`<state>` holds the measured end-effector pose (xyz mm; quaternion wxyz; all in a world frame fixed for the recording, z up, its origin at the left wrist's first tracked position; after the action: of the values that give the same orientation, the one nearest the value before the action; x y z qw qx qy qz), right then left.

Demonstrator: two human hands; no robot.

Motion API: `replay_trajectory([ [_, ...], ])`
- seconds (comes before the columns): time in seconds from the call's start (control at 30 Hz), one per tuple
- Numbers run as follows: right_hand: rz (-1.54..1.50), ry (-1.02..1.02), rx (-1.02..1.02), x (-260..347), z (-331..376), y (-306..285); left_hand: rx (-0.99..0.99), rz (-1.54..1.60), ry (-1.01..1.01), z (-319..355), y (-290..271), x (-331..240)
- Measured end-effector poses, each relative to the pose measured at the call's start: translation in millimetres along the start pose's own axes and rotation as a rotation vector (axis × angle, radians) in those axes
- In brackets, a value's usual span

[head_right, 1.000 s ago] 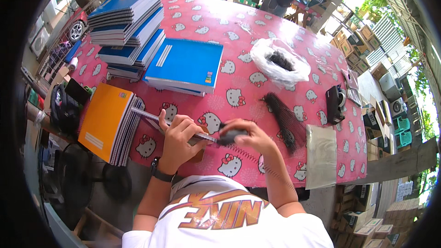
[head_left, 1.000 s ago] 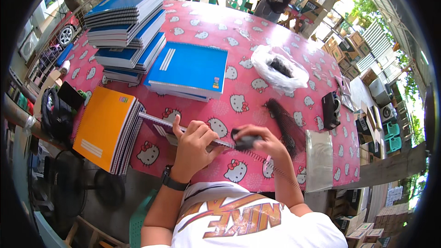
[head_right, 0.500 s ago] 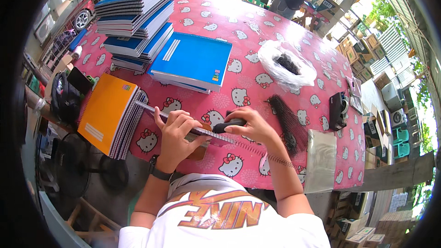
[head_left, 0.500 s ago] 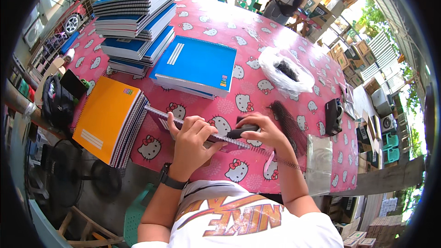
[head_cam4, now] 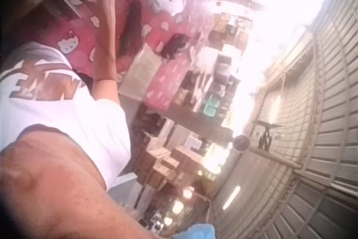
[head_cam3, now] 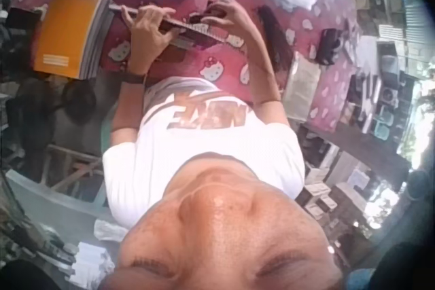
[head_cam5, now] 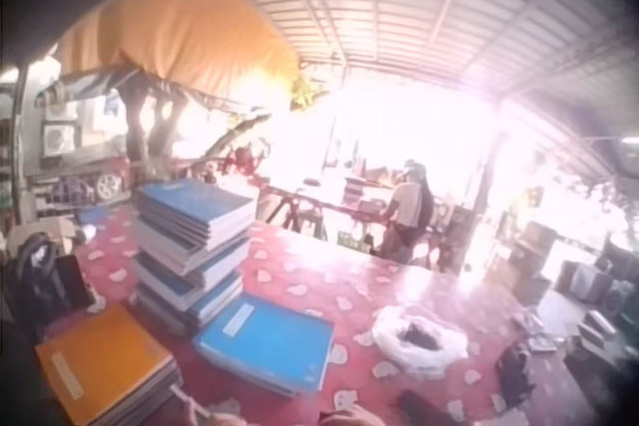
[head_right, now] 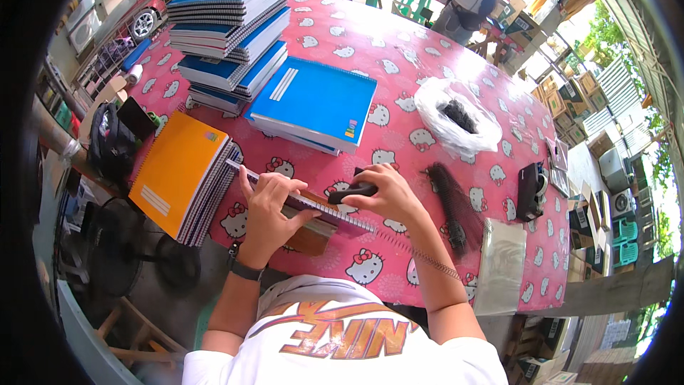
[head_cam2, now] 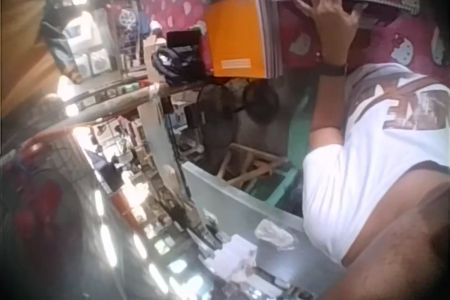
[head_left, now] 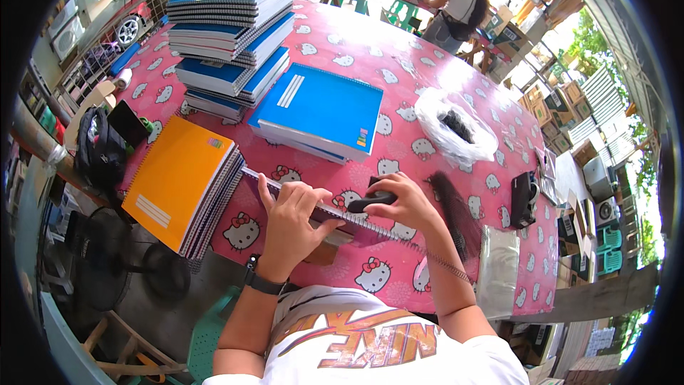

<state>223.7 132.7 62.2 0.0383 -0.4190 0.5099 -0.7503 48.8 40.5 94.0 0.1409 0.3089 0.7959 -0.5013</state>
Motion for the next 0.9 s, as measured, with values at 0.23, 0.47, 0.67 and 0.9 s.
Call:
replay_trajectory([
  [0.23, -0.441, -0.006, 0.092, 11.5, -4.9, 5.8, -0.042, 0.084, -0.038, -3.3, -3.0, 4.0],
  [0.47, -0.017, 0.041, 0.143, 17.2, -23.6, 6.0, 0.016, 0.110, -0.017, 0.5, 1.9, 5.3],
  [0.67, -0.702, -0.488, 0.155, 59.1, -13.1, 16.7, -0.029, 0.088, 0.028, 3.4, -7.7, 13.0],
  [0.9, -0.566, -0.462, 0.081, 60.0, -8.1, 23.8, -0.260, 1.114, -0.167, 13.3, -6.4, 110.3],
])
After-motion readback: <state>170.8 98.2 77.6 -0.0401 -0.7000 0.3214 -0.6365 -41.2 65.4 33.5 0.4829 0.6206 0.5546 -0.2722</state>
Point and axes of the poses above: each hand's wrist, its own z-axis away from the middle knuckle, its own y-axis out of the palm, x = y × z, the point moved 8 cm from there along -z, towards the middle knuckle, and after that the axes turned 7 degrees about x, right-handed, at the moved point
